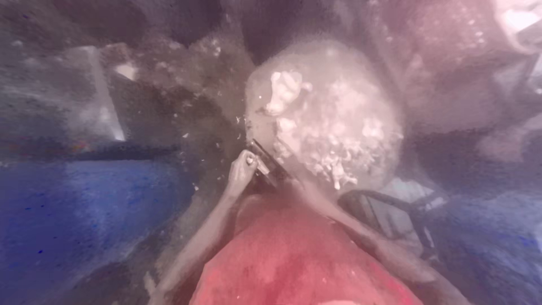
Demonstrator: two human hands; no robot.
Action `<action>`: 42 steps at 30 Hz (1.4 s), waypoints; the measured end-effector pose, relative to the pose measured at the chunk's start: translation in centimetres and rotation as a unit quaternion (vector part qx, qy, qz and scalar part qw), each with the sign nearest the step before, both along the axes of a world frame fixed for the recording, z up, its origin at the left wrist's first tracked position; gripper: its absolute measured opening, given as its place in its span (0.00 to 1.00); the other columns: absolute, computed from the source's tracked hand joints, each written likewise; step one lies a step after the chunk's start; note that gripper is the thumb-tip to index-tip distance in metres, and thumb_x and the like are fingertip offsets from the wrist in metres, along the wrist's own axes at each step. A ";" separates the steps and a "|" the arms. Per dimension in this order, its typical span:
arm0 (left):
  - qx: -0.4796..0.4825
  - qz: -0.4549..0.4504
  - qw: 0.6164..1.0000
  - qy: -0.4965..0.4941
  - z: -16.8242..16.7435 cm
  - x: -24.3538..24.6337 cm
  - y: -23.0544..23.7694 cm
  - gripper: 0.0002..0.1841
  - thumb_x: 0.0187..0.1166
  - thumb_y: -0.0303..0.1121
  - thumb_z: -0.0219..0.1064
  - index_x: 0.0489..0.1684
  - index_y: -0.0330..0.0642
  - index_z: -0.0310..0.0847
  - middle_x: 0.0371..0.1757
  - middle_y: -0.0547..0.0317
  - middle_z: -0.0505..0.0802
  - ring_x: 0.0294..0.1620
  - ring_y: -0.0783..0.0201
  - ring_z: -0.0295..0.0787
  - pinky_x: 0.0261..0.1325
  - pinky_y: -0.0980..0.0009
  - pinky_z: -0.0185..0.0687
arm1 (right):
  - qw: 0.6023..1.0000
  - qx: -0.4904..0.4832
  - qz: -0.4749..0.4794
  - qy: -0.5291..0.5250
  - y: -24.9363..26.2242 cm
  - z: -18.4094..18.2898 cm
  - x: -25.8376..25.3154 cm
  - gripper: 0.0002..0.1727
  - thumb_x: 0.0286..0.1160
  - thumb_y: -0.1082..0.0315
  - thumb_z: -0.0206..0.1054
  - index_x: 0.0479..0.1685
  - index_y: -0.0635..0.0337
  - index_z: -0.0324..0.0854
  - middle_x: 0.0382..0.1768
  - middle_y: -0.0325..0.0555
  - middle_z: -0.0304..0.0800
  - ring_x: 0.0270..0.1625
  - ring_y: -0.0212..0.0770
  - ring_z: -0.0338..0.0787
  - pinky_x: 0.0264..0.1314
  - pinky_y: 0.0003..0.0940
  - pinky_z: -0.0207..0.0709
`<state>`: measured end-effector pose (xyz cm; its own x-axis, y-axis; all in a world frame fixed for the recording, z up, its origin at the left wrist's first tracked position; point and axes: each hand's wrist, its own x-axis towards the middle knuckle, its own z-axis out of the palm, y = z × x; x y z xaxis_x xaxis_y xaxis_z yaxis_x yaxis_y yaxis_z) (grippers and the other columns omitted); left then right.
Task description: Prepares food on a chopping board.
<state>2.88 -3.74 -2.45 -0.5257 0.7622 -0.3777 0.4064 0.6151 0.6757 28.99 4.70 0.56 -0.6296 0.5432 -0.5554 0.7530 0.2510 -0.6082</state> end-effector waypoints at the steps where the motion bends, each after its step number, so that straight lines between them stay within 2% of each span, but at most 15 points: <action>1: -0.004 0.012 1.000 0.000 0.6 0.2 -0.3 0.13 0.83 0.38 0.66 0.55 0.40 0.82 0.39 0.50 0.92 0.39 0.57 0.91 0.47 0.54 0.87 | 0.999 -0.023 -0.004 -0.047 0.2 -0.5 0.0 0.33 0.93 0.43 0.43 0.75 0.60 0.75 0.58 0.59 0.89 0.62 0.54 0.90 0.68 0.57 0.79; 4: -0.016 0.050 0.998 -0.032 1.0 0.8 -0.7 0.14 0.84 0.39 0.66 0.57 0.40 0.82 0.40 0.52 0.92 0.37 0.60 0.91 0.46 0.56 0.89 | 0.999 -0.012 -0.037 -0.010 0.9 3.5 -0.9 0.32 0.93 0.45 0.43 0.80 0.59 0.70 0.59 0.56 0.89 0.62 0.51 0.90 0.69 0.54 0.80; 8: 0.022 0.091 0.993 -0.070 -1.2 1.5 -1.0 0.14 0.81 0.37 0.67 0.55 0.38 0.82 0.35 0.54 0.92 0.28 0.63 0.90 0.36 0.61 0.91 | 0.979 0.043 -0.068 0.189 -1.0 2.8 -1.3 0.34 0.88 0.40 0.47 0.65 0.61 0.83 0.49 0.47 0.93 0.52 0.34 0.91 0.61 0.37 0.86; 12: 0.020 0.149 0.986 -0.073 -0.8 2.6 -1.7 0.13 0.82 0.39 0.68 0.54 0.39 0.82 0.34 0.55 0.92 0.26 0.63 0.90 0.36 0.62 0.91 | 0.993 -0.106 -0.040 -0.008 -0.1 -1.9 0.1 0.30 0.94 0.46 0.41 0.70 0.60 0.78 0.53 0.54 0.89 0.54 0.45 0.91 0.62 0.46 0.83; 15: 0.111 0.217 0.945 -0.216 -2.1 3.9 -2.7 0.11 0.84 0.31 0.65 0.54 0.31 0.78 0.36 0.52 0.94 0.31 0.61 0.94 0.39 0.63 0.95 | 0.997 -0.035 -0.056 0.029 0.7 2.3 -0.7 0.31 0.93 0.47 0.43 0.79 0.62 0.72 0.63 0.59 0.87 0.65 0.50 0.88 0.73 0.51 0.78; 19: 0.049 0.192 0.907 -0.372 -3.1 6.3 -3.5 0.12 0.87 0.27 0.60 0.61 0.28 0.73 0.44 0.46 0.94 0.40 0.56 0.95 0.46 0.61 0.94 | 0.979 0.043 -0.091 0.180 -1.2 2.8 -1.6 0.35 0.86 0.39 0.50 0.66 0.63 0.82 0.48 0.48 0.93 0.51 0.37 0.92 0.61 0.41 0.86; 24: 0.009 0.155 0.918 -0.366 -3.2 7.4 -4.2 0.16 0.89 0.30 0.59 0.67 0.29 0.69 0.45 0.45 0.92 0.38 0.57 0.95 0.43 0.62 0.94 | 0.995 -0.098 -0.034 0.012 -0.2 -0.9 -1.0 0.32 0.95 0.46 0.41 0.74 0.63 0.75 0.55 0.58 0.89 0.58 0.49 0.90 0.68 0.50 0.80; 27: 0.030 0.145 0.940 -0.308 -4.8 6.4 -5.8 0.18 0.88 0.31 0.61 0.70 0.31 0.71 0.50 0.48 0.92 0.43 0.62 0.93 0.48 0.65 0.91 | 0.984 -0.080 -0.106 0.121 -0.8 2.5 -1.7 0.30 0.90 0.51 0.49 0.79 0.65 0.71 0.52 0.53 0.90 0.51 0.39 0.90 0.62 0.40 0.84; 30: 0.041 0.146 0.935 -0.319 -5.7 4.9 -5.9 0.13 0.87 0.29 0.61 0.62 0.29 0.75 0.45 0.48 0.93 0.41 0.60 0.94 0.47 0.63 0.93 | 0.973 -0.049 -0.099 0.201 -2.1 1.7 -1.7 0.31 0.86 0.49 0.57 0.70 0.70 0.78 0.45 0.48 0.93 0.46 0.31 0.90 0.57 0.30 0.85; 33: -0.008 0.079 0.947 -0.312 -3.4 2.5 -5.2 0.12 0.84 0.31 0.66 0.55 0.31 0.79 0.38 0.52 0.93 0.34 0.63 0.92 0.41 0.66 0.92 | 0.985 -0.169 -0.024 0.037 -1.4 -1.4 -1.4 0.31 0.95 0.47 0.43 0.69 0.66 0.76 0.51 0.58 0.88 0.54 0.48 0.90 0.64 0.48 0.81; 35: 0.038 0.018 0.940 -0.338 1.6 0.1 -3.1 0.10 0.80 0.28 0.69 0.52 0.33 0.79 0.37 0.54 0.93 0.33 0.64 0.92 0.40 0.67 0.91 | 0.986 -0.169 -0.010 0.002 -1.2 -2.6 -1.0 0.34 0.94 0.43 0.39 0.70 0.63 0.77 0.54 0.59 0.88 0.57 0.52 0.89 0.66 0.53 0.80; 36: 0.086 -0.015 0.922 -0.376 4.4 -0.6 -1.9 0.14 0.78 0.26 0.70 0.58 0.34 0.77 0.44 0.54 0.93 0.39 0.62 0.92 0.45 0.65 0.91 | 0.987 -0.163 0.001 -0.009 -1.7 -2.7 -0.8 0.34 0.93 0.42 0.39 0.72 0.62 0.76 0.55 0.60 0.88 0.59 0.54 0.89 0.66 0.56 0.79; 37: 0.117 -0.074 0.905 -0.403 6.6 -1.1 -0.2 0.25 0.77 0.27 0.72 0.72 0.38 0.69 0.59 0.53 0.90 0.53 0.61 0.92 0.57 0.63 0.91 | 0.988 -0.150 0.016 -0.025 -2.2 -2.7 -0.6 0.34 0.93 0.42 0.40 0.73 0.61 0.76 0.55 0.60 0.89 0.59 0.56 0.90 0.66 0.59 0.80; 39: 0.093 -0.201 0.916 -0.335 8.6 -1.4 5.0 0.39 0.80 0.34 0.70 0.91 0.49 0.53 0.82 0.56 0.78 0.73 0.62 0.84 0.72 0.63 0.84 | 0.990 -0.113 0.071 -0.054 -2.0 -2.4 -0.6 0.36 0.92 0.40 0.41 0.71 0.64 0.77 0.55 0.64 0.90 0.60 0.61 0.90 0.65 0.63 0.80; 42: 0.015 -0.277 0.960 -0.037 3.2 -0.8 13.2 0.37 0.80 0.39 0.72 0.90 0.50 0.60 0.75 0.43 0.83 0.69 0.47 0.86 0.70 0.44 0.82 | 0.987 -0.043 0.142 -0.065 -1.7 -2.0 -0.6 0.36 0.90 0.38 0.43 0.67 0.62 0.79 0.50 0.63 0.91 0.56 0.62 0.92 0.58 0.65 0.82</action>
<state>2.09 9.46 0.72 -0.0085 0.9281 -0.3723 0.6166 0.2979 0.7287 28.41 2.98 -1.46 -0.6708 0.3022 -0.6773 0.7322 0.4149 -0.5401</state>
